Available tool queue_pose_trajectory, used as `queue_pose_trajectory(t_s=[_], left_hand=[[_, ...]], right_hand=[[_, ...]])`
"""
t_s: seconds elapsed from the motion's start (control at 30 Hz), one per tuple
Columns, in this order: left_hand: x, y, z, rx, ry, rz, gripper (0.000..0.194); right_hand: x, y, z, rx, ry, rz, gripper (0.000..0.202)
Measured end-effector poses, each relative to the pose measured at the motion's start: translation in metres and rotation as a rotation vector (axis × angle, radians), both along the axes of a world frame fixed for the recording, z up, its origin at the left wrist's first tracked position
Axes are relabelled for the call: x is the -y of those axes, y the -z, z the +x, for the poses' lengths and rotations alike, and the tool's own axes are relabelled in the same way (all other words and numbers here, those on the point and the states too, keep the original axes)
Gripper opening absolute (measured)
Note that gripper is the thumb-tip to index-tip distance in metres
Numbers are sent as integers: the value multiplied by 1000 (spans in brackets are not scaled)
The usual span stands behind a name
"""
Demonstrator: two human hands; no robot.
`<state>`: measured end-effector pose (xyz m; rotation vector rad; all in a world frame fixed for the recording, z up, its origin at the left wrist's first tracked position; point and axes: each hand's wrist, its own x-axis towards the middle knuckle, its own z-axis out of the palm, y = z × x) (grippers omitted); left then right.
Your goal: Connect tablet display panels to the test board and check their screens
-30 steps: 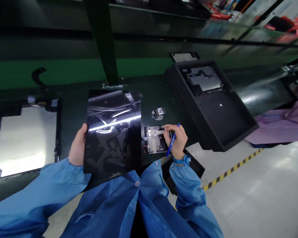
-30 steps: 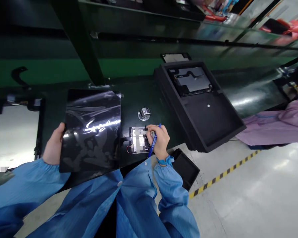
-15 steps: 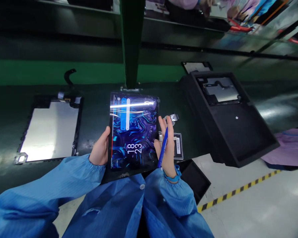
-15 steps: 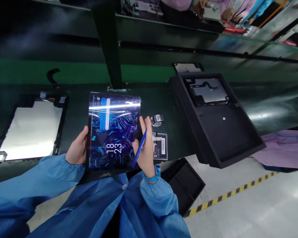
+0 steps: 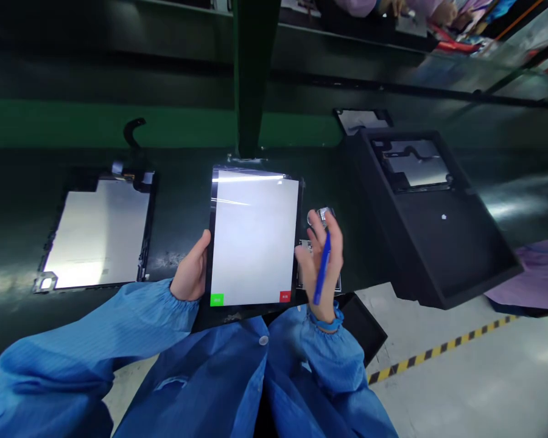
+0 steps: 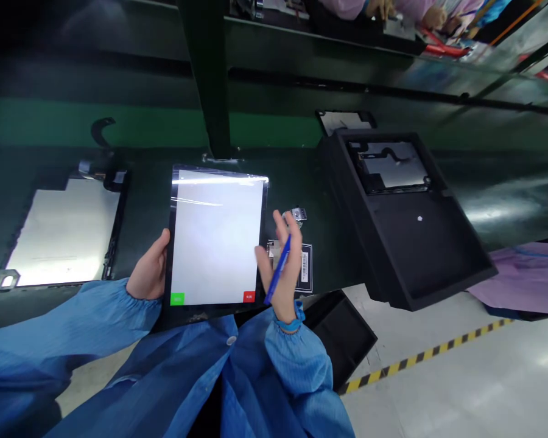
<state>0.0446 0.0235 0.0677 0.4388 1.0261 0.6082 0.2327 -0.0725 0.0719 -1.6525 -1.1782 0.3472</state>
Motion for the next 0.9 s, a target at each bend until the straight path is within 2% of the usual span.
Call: queue_pose_trajectory(t_s=[0.07, 0.13, 0.23, 0.33, 0.43, 0.53, 0.6, 0.67, 0.9], left_hand=[[1, 0, -1, 0, 12, -4, 50], [3, 1, -2, -10, 25, 3, 48], [8, 4, -5, -16, 62, 35, 47], [12, 7, -8, -4, 89, 89, 51], [12, 8, -8, 15, 83, 120, 53], [9, 7, -9, 61, 108, 138, 55], [8, 8, -10, 92, 116, 164, 57], [7, 11, -11, 112, 107, 180, 57], [6, 13, -11, 183, 87, 167, 50]], right_hand=[[-8, -11, 17, 11, 77, 42, 48], [-19, -27, 37, 109, 118, 15, 36], [-37, -48, 62, 325, 79, -112, 27], [-44, -59, 69, 538, 30, -245, 25], [-35, -63, 56, 789, 31, -186, 26], [-13, -69, 39, 922, -159, -1, 18], [3, -74, 32, 910, -275, 116, 8], [15, -78, 30, 870, -299, 182, 10], [30, -71, 36, 817, -313, 171, 18]])
